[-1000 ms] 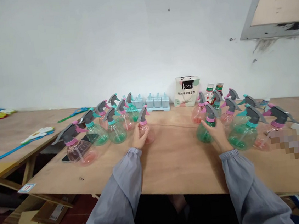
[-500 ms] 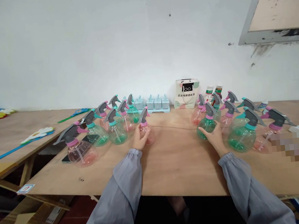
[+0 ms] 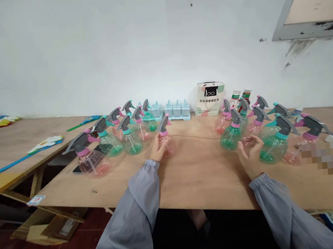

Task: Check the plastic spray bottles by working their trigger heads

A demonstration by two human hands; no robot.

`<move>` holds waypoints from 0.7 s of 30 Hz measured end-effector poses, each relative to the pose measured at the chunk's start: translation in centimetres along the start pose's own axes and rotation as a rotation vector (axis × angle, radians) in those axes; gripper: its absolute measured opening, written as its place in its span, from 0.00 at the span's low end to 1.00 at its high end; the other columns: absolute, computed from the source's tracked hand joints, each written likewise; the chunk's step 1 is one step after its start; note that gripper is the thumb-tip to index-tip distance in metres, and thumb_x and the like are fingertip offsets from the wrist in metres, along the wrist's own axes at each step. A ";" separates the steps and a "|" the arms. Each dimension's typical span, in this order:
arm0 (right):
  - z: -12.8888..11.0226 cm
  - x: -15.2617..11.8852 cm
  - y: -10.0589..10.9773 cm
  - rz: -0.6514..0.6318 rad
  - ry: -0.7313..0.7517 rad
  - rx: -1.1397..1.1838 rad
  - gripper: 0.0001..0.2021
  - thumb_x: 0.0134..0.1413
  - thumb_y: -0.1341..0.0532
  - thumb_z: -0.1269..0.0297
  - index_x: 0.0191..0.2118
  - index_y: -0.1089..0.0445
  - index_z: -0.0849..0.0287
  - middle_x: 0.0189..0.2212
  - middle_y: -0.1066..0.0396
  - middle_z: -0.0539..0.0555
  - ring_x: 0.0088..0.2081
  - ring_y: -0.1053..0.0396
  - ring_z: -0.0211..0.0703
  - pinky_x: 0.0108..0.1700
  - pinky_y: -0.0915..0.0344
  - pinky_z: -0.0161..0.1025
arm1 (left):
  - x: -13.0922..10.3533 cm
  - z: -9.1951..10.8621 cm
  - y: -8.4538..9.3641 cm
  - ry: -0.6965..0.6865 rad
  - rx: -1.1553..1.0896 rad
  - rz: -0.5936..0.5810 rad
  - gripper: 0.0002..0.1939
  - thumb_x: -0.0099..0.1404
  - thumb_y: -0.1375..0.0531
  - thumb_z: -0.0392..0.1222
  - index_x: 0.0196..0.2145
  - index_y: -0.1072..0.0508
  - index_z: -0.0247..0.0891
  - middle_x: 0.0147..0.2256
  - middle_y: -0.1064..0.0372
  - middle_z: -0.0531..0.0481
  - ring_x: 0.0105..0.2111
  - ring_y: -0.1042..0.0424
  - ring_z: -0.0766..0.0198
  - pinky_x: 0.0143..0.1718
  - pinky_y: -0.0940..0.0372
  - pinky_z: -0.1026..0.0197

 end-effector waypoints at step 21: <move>-13.8 -0.7 -9.5 -0.671 -0.229 0.606 0.39 0.44 0.31 0.56 0.62 0.45 0.50 0.59 0.37 0.60 0.59 0.35 0.53 0.52 0.29 0.47 | -1.5 6.0 3.3 -0.383 0.329 0.657 0.13 0.66 0.44 0.46 0.46 0.29 0.41 0.49 0.34 0.41 0.56 0.35 0.49 0.62 0.44 0.41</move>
Point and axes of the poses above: each hand's wrist, its own x-axis towards the middle knuckle, its own y-axis out of the back of the hand, z = x × y, the point moved 1 cm from there along x, towards the middle knuckle
